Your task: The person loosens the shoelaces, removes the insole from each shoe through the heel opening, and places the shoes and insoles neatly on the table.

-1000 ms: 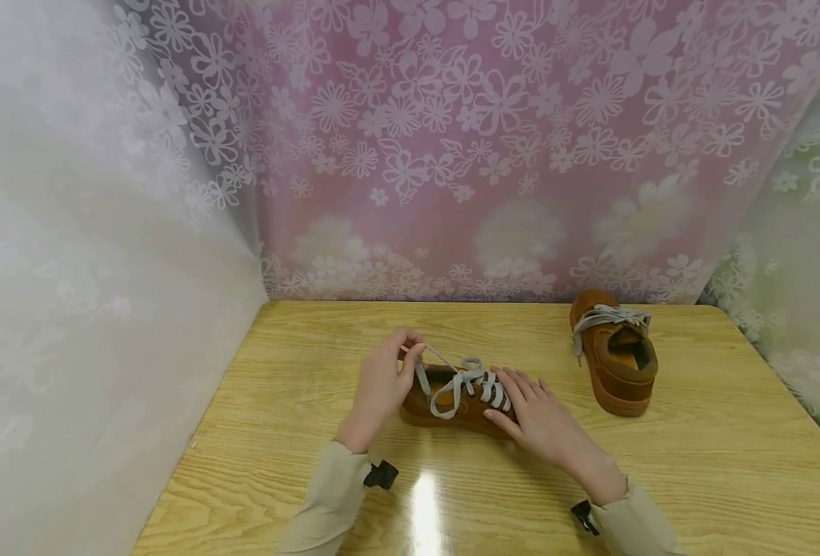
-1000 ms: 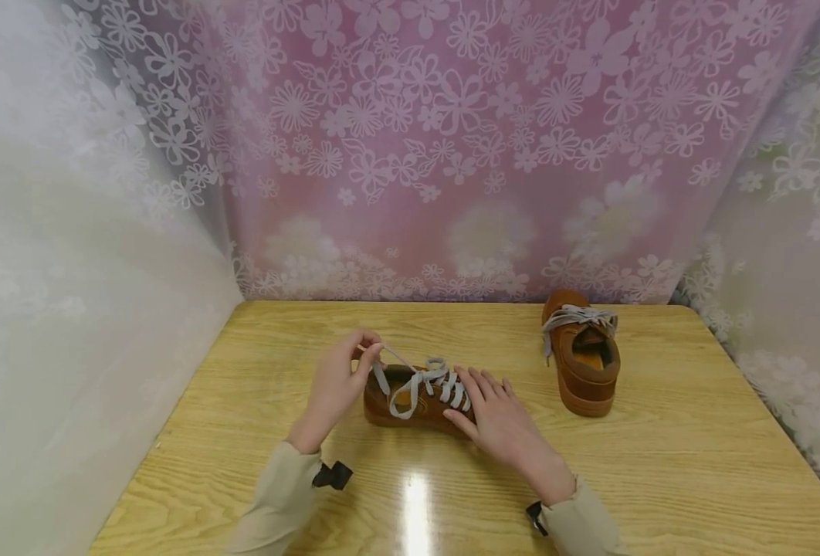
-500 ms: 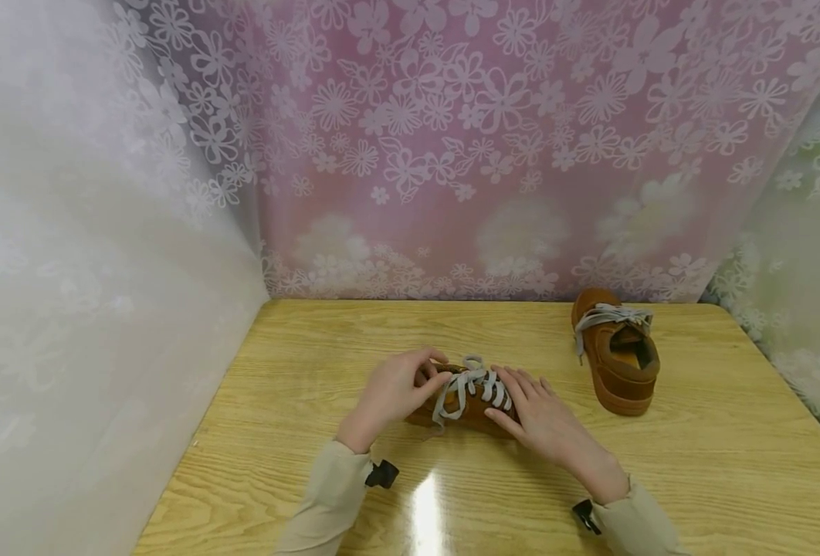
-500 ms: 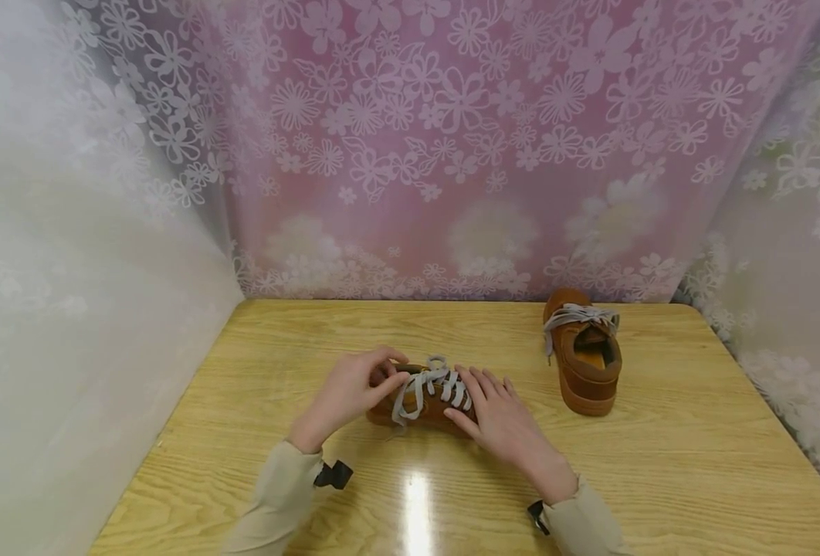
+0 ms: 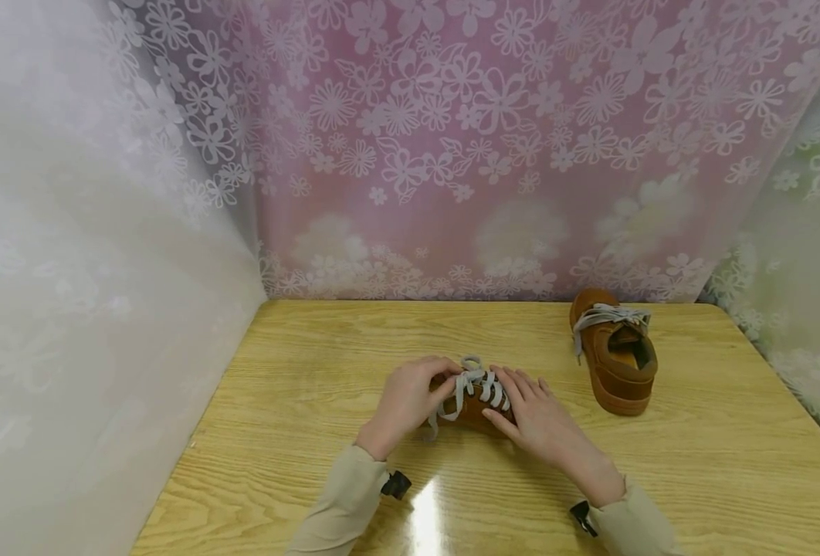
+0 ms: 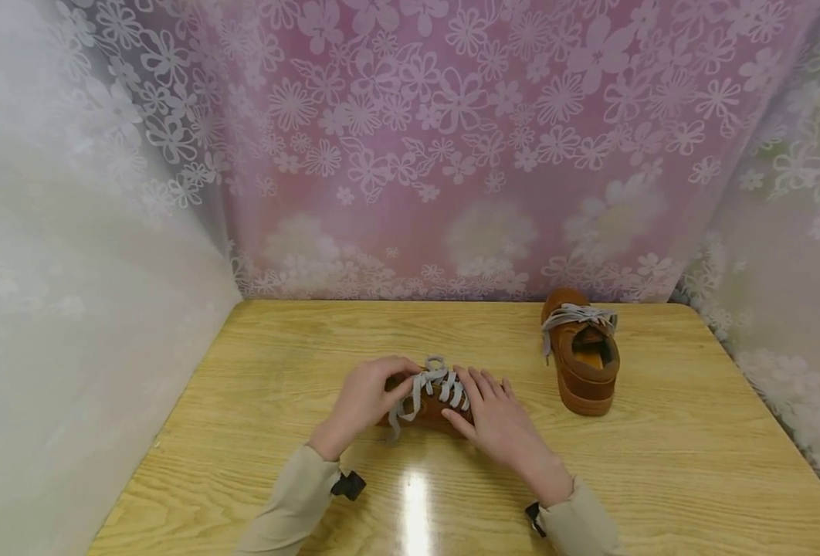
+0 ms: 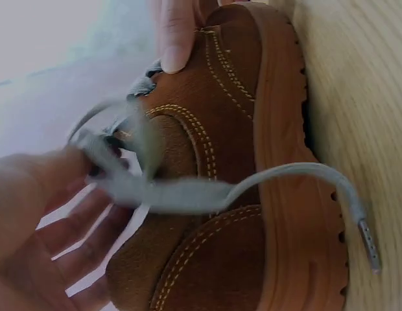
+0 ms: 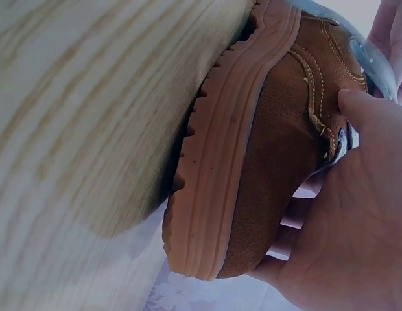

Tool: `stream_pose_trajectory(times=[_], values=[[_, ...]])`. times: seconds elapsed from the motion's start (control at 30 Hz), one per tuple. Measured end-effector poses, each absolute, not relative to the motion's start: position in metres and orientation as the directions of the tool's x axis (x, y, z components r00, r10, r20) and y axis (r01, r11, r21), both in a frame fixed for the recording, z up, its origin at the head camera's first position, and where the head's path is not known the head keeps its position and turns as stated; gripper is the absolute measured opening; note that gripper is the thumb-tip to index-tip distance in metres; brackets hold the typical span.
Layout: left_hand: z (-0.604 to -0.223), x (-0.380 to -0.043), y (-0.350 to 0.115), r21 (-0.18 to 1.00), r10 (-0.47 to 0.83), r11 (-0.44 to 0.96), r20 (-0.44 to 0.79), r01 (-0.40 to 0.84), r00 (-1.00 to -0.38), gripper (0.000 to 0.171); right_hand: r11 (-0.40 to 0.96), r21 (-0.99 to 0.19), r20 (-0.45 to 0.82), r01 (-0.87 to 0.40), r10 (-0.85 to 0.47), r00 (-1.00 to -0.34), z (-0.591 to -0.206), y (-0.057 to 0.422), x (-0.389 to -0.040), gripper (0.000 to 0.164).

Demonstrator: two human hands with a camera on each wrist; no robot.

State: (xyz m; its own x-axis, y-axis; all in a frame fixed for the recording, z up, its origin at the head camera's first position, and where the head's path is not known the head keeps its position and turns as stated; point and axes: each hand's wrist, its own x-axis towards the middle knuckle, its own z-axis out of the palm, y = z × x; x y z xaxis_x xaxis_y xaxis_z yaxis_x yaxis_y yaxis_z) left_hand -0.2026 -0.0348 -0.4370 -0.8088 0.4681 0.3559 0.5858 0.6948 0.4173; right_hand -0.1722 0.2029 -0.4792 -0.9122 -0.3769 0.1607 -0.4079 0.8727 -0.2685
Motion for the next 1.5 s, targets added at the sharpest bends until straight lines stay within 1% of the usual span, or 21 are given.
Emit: stream_pose_trajectory(times=[0.17, 0.27, 0.43, 0.53, 0.6, 0.67, 0.73, 0.87, 0.93, 1.0, 1.03, 1.1, 1.17, 1.3, 1.4, 1.5], values=[[-0.437, -0.204, -0.038, 0.398, 0.43, 0.677, 0.468, 0.619, -0.772, 0.011, 0.872, -0.275, 0.162, -0.405, -0.374, -0.913, -0.479, 0.203, -0.172, 0.074], [-0.434, -0.206, -0.044, 0.396, 0.378, 0.667, 0.549, 0.631, -0.745, 0.012, 0.87, -0.281, 0.154, -0.404, -0.375, -0.914, -0.478, 0.202, -0.172, 0.074], [-0.425, -0.212, -0.057, 0.415, 0.235, 0.658, 0.679, 0.628, -0.696, 0.014, 0.868, -0.298, 0.145, -0.398, -0.371, -0.917, -0.477, 0.201, -0.171, 0.074], [-0.42, -0.214, -0.066, 0.448, 0.14, 0.645, 0.727, 0.619, -0.672, 0.012, 0.867, -0.3, 0.143, -0.397, -0.371, -0.918, -0.476, 0.201, -0.17, 0.074], [-0.418, -0.216, -0.07, 0.466, 0.104, 0.635, 0.738, 0.616, -0.666, 0.012, 0.867, -0.299, 0.144, -0.399, -0.372, -0.917, -0.477, 0.201, -0.17, 0.074], [-0.416, -0.216, -0.072, 0.485, 0.106, 0.626, 0.722, 0.611, -0.683, 0.013, 0.867, -0.298, 0.147, -0.4, -0.372, -0.917, -0.477, 0.201, -0.171, 0.074], [-0.417, -0.216, -0.073, 0.521, 0.142, 0.604, 0.674, 0.603, -0.724, 0.016, 0.867, -0.295, 0.151, -0.401, -0.372, -0.916, -0.478, 0.202, -0.171, 0.074], [-0.419, -0.214, -0.069, 0.59, 0.245, 0.591, 0.519, 0.551, -0.819, 0.022, 0.869, -0.293, 0.15, -0.399, -0.371, -0.917, -0.479, 0.202, -0.171, 0.075], [-0.42, -0.213, -0.065, 0.576, 0.318, 0.614, 0.445, 0.54, -0.837, 0.025, 0.869, -0.292, 0.149, -0.399, -0.37, -0.917, -0.479, 0.202, -0.171, 0.075], [-0.421, -0.21, -0.063, 0.535, 0.395, 0.644, 0.378, 0.546, -0.837, 0.027, 0.869, -0.292, 0.15, -0.399, -0.37, -0.917, -0.479, 0.202, -0.171, 0.075], [-0.421, -0.209, -0.061, 0.515, 0.435, 0.647, 0.356, 0.562, -0.827, 0.028, 0.869, -0.292, 0.153, -0.4, -0.37, -0.916, -0.479, 0.202, -0.171, 0.074], [-0.424, -0.207, -0.057, 0.475, 0.495, 0.65, 0.328, 0.593, -0.805, 0.028, 0.868, -0.29, 0.16, -0.403, -0.371, -0.915, -0.479, 0.202, -0.171, 0.074], [-0.427, -0.206, -0.053, 0.448, 0.521, 0.651, 0.321, 0.612, -0.79, 0.025, 0.867, -0.289, 0.163, -0.405, -0.373, -0.914, -0.479, 0.202, -0.171, 0.074], [-0.432, -0.204, -0.043, 0.417, 0.524, 0.659, 0.343, 0.626, -0.78, 0.02, 0.867, -0.289, 0.164, -0.406, -0.373, -0.913, -0.479, 0.203, -0.171, 0.074], [-0.436, -0.203, -0.038, 0.414, 0.499, 0.664, 0.374, 0.622, -0.782, 0.017, 0.867, -0.288, 0.164, -0.407, -0.374, -0.913, -0.479, 0.203, -0.171, 0.074], [-0.438, -0.203, -0.037, 0.407, 0.459, 0.67, 0.431, 0.621, -0.777, 0.014, 0.867, -0.287, 0.161, -0.408, -0.376, -0.913, -0.479, 0.203, -0.171, 0.074]])
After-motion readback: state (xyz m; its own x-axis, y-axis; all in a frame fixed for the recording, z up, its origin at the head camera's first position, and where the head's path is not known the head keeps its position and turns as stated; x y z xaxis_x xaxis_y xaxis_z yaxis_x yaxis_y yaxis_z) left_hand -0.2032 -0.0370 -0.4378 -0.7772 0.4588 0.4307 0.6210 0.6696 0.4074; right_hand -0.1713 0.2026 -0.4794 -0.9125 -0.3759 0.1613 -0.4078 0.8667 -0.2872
